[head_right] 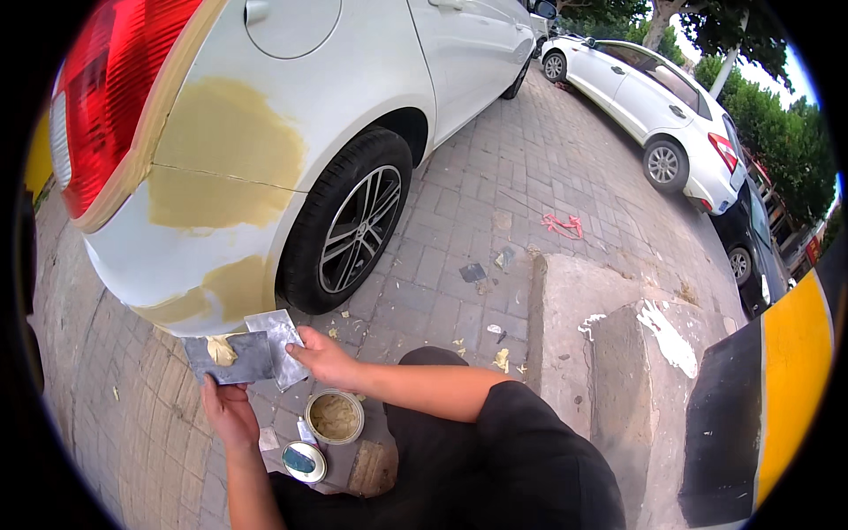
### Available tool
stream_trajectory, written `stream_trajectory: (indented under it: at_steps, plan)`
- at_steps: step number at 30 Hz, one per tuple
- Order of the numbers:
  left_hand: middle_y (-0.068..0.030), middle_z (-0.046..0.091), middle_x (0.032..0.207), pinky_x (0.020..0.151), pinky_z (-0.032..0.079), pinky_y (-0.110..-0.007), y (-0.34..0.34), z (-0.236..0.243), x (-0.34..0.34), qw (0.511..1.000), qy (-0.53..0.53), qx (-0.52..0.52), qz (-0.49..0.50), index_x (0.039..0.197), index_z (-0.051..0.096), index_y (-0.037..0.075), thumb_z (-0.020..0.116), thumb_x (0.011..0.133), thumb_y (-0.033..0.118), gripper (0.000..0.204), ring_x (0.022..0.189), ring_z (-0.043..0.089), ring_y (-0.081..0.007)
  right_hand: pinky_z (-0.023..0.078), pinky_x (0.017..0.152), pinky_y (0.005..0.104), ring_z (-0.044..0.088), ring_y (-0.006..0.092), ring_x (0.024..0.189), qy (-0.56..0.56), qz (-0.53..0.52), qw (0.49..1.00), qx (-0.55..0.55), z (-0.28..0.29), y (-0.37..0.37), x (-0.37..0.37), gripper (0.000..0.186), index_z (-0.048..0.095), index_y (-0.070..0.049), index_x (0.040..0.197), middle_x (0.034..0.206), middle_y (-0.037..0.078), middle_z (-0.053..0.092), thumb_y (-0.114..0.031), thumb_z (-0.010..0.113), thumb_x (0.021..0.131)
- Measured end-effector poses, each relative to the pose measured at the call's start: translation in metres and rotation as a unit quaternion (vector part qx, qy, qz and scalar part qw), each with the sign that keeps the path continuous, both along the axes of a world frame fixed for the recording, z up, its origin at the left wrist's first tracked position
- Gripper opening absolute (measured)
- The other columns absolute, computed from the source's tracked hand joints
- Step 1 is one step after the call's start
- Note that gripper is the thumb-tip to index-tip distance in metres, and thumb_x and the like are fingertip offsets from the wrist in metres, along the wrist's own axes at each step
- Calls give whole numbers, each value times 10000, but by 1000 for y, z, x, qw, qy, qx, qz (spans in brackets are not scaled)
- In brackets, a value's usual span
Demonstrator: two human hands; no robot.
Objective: The person squats beside a white car and uses a sanding block to smooth the rear bumper. They then scoop body filler from a can onto a metal mixing board, add a hardener from a tube, and mix the two substances together with a putty knife.
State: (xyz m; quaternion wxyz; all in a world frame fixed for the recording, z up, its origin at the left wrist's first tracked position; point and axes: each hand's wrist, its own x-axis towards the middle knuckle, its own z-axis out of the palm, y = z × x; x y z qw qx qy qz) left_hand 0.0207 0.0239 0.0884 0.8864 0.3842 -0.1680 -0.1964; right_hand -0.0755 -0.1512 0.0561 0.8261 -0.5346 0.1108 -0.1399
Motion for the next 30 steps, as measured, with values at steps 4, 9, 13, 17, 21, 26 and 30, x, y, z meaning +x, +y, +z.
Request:
stream_trajectory:
  at_steps: [4, 9, 13, 17, 21, 26, 30]
  plan:
    - [-113, 622, 1149, 797, 479, -366, -3, -19, -1, 998, -45, 46, 9, 1200, 522, 23, 419, 1045, 300, 334, 969, 609, -201, 449, 955, 291, 562, 107, 1067, -25, 28, 999, -7, -2, 1, -13, 280, 465, 3, 1269, 1173, 68, 613, -139, 486, 1028]
    - [-114, 619, 1168, 811, 475, -378, -15, -18, -10, 998, -23, 59, 13, 1228, 513, 20, 448, 1033, 310, 355, 1006, 605, -213, 440, 970, 296, 551, 113, 1087, -84, 23, 996, -23, -20, 3, -13, 287, 441, 18, 1265, 1188, 70, 599, -108, 509, 1016]
    - [-115, 619, 1184, 823, 470, -389, -11, -13, -4, 996, -43, 79, 24, 1251, 504, 15, 429, 1031, 348, 406, 1035, 601, -221, 433, 1000, 309, 532, 124, 1152, -92, 34, 995, -16, -17, 6, -1, 300, 449, 8, 1276, 1244, 68, 582, -56, 532, 995]
    - [-140, 677, 1015, 790, 478, -365, 10, -33, 12, 997, 25, 69, 34, 1156, 598, -28, 360, 1030, 399, 504, 945, 623, -217, 453, 952, 299, 560, 115, 1079, -49, 33, 998, 3, 11, 12, 0, 276, 478, 22, 1223, 1160, 65, 608, 5, 538, 954]
    - [-114, 665, 857, 686, 477, -339, 15, -34, 28, 987, 53, 102, 112, 1059, 610, -26, 279, 1030, 471, 598, 763, 610, -200, 483, 851, 264, 575, 74, 962, 3, 10, 999, -30, 19, 5, -7, 272, 500, 2, 1217, 1113, 40, 625, 6, 545, 948]
    - [-106, 659, 835, 595, 489, -283, 67, -84, 66, 933, 113, 322, 112, 980, 612, -17, 507, 953, 200, 242, 692, 617, -153, 474, 839, 244, 601, 69, 944, 1, 27, 999, -39, 15, 17, 6, 300, 501, 11, 1227, 1069, 52, 666, 9, 568, 935]
    - [-174, 675, 924, 758, 526, -378, 84, -173, 64, 823, 23, 567, 14, 1051, 614, -40, 566, 910, 287, 359, 870, 660, -268, 473, 811, 231, 600, 57, 899, 2, 60, 997, -46, 14, 17, 16, 283, 509, 4, 1207, 1039, 45, 673, 11, 572, 932]
